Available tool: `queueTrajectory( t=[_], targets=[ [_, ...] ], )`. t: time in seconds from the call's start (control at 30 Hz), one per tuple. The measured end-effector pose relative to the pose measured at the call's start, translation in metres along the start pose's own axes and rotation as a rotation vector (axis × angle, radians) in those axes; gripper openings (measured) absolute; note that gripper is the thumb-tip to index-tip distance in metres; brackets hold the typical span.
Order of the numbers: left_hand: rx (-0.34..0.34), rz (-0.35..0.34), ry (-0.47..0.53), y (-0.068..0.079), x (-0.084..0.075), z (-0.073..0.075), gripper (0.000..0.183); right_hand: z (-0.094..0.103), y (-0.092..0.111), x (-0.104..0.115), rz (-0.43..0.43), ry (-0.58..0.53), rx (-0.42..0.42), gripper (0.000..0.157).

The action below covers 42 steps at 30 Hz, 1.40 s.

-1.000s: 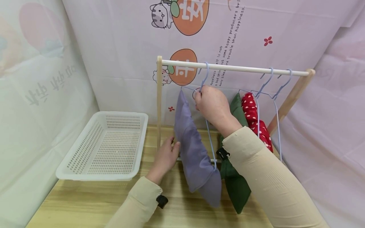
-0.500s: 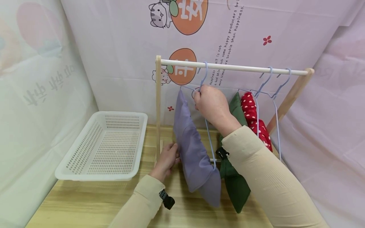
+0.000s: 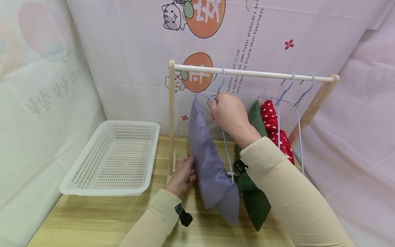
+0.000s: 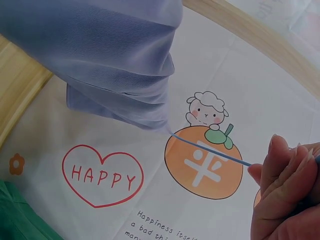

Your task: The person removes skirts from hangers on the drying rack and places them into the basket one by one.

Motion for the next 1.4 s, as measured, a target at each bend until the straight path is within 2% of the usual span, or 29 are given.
queueTrajectory(
  t=[0.23,0.47,0.57,0.7,0.9,1.03,1.13,1.2,1.27,1.4],
  targets=[
    [-0.022,0.037,0.048,0.0,0.004,-0.001,0.021,0.0,0.0,-0.001,0.007,-0.008,-0.01,0.036],
    [-0.007,0.089,0.036,-0.003,0.01,-0.003,0.02,0.0,0.0,-0.002,-0.003,-0.007,-0.004,0.034],
    [-0.02,0.1,0.051,-0.003,0.012,-0.003,0.027,-0.001,0.0,-0.002,-0.006,-0.002,-0.003,0.032],
    [-0.057,0.098,0.067,-0.003,0.012,-0.001,0.038,0.0,0.001,-0.001,-0.003,-0.001,-0.003,0.033],
    [-0.102,0.095,0.058,-0.004,0.012,0.004,0.038,0.0,0.001,-0.002,0.001,-0.006,-0.004,0.035],
    [-0.134,0.087,0.09,-0.006,0.013,0.007,0.038,0.0,0.001,-0.003,-0.003,-0.007,0.002,0.036],
    [-0.156,0.071,0.123,-0.008,0.013,0.007,0.03,0.0,0.001,-0.003,-0.009,-0.005,0.007,0.034],
    [-0.177,0.062,0.142,-0.01,0.013,0.007,0.042,-0.001,0.001,-0.003,-0.012,-0.006,0.009,0.033],
    [-0.17,0.057,0.167,-0.011,0.012,0.006,0.058,-0.001,0.001,-0.003,-0.011,-0.007,0.005,0.033],
    [-0.177,0.05,0.198,-0.012,0.011,0.005,0.062,-0.001,0.0,-0.002,-0.001,-0.012,-0.008,0.034]
  ],
)
Point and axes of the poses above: each hand's wrist, its own y-axis away from the middle knuckle, its own z-axis out of the back of the hand, x = y × z, the point moved 4 cm from there along -y, towards the middle knuckle, and after that the axes turned 2 degrees about -z, right-handed, at the moved point
